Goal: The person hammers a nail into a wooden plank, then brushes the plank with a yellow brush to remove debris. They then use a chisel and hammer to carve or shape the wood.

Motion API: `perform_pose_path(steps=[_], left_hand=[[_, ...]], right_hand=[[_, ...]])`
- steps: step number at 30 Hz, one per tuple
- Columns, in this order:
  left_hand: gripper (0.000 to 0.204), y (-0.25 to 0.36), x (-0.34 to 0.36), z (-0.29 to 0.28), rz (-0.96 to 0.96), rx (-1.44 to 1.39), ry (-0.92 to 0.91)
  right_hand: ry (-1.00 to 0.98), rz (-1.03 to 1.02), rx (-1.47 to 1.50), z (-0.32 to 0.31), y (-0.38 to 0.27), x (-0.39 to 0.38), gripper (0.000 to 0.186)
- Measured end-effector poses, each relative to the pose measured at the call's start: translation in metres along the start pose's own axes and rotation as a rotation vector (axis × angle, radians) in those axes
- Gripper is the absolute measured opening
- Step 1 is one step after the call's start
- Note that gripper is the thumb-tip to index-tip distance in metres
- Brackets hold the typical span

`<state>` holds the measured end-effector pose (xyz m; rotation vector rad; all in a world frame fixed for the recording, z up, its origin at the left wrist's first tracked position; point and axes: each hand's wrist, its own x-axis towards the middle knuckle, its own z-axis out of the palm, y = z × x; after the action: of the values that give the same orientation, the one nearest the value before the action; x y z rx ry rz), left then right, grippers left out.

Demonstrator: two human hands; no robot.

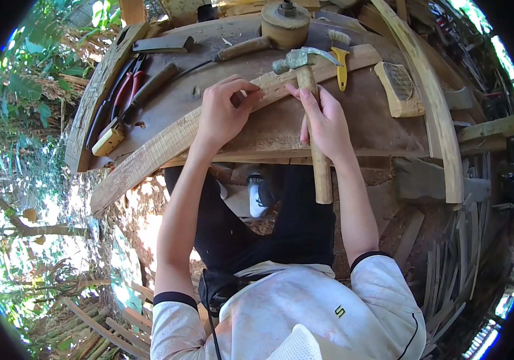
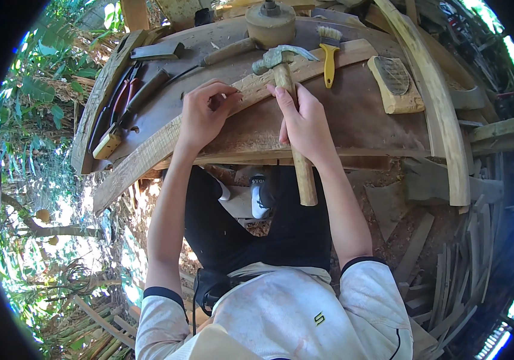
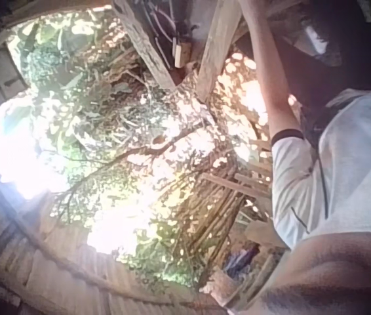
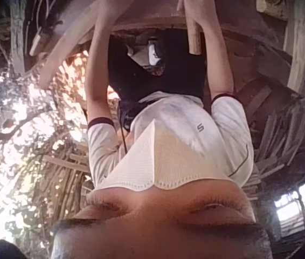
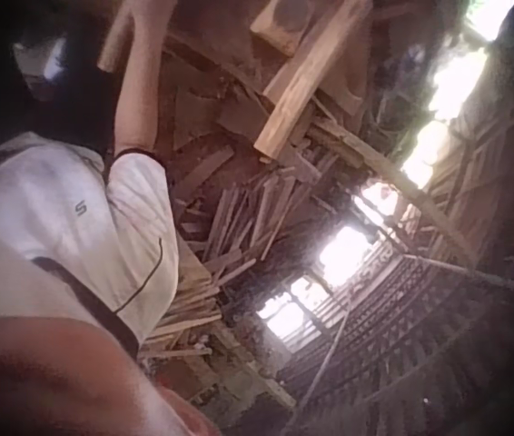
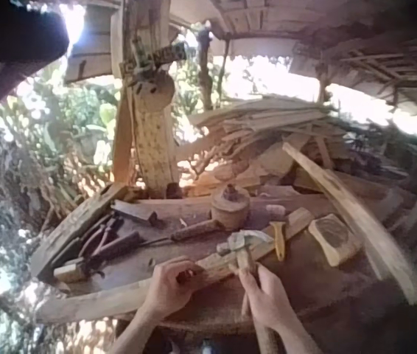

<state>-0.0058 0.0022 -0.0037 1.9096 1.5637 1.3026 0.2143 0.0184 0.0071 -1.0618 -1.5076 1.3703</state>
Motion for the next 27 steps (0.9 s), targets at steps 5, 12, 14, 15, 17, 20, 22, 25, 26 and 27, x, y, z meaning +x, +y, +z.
perform_pose_path(steps=[5, 12, 14, 15, 17, 20, 22, 25, 26, 27], left_hand=[[0.011, -0.0024, 0.0002, -0.0011, -0.029, 0.010, 0.005], [0.011, -0.0021, -0.0004, 0.0008, -0.028, 0.009, -0.004], [0.011, -0.0020, -0.0006, 0.0007, -0.027, 0.018, -0.005], [0.011, -0.0015, -0.0005, 0.0009, -0.025, 0.022, -0.005], [0.011, -0.0007, -0.0004, 0.0009, -0.026, 0.018, -0.003], [0.011, -0.0024, -0.0008, 0.0017, -0.010, 0.023, 0.000], [0.011, -0.0030, -0.0008, 0.0017, -0.006, 0.026, -0.001], [0.011, -0.0031, -0.0013, 0.0019, -0.012, 0.027, -0.003], [0.011, -0.0030, -0.0014, 0.0019, -0.007, 0.030, 0.000], [0.011, -0.0026, -0.0011, 0.0016, -0.003, 0.033, 0.003]], right_hand=[[0.003, 0.003, -0.022, 0.0000, -0.0009, -0.0007, 0.047], [0.028, 0.005, -0.010, 0.0025, -0.0028, -0.0008, 0.048], [0.025, 0.004, -0.015, 0.0026, -0.0032, -0.0013, 0.048], [0.024, 0.004, -0.019, 0.0022, -0.0033, -0.0014, 0.048], [0.020, -0.003, -0.023, 0.0019, -0.0025, -0.0012, 0.049], [0.018, -0.002, -0.026, 0.0015, -0.0016, -0.0012, 0.048], [0.019, 0.002, -0.026, 0.0017, -0.0018, -0.0011, 0.048], [0.023, 0.006, -0.026, 0.0020, -0.0021, -0.0017, 0.048], [0.023, 0.006, -0.027, 0.0020, -0.0020, -0.0015, 0.048], [0.024, 0.005, -0.028, 0.0021, -0.0020, -0.0012, 0.048]])
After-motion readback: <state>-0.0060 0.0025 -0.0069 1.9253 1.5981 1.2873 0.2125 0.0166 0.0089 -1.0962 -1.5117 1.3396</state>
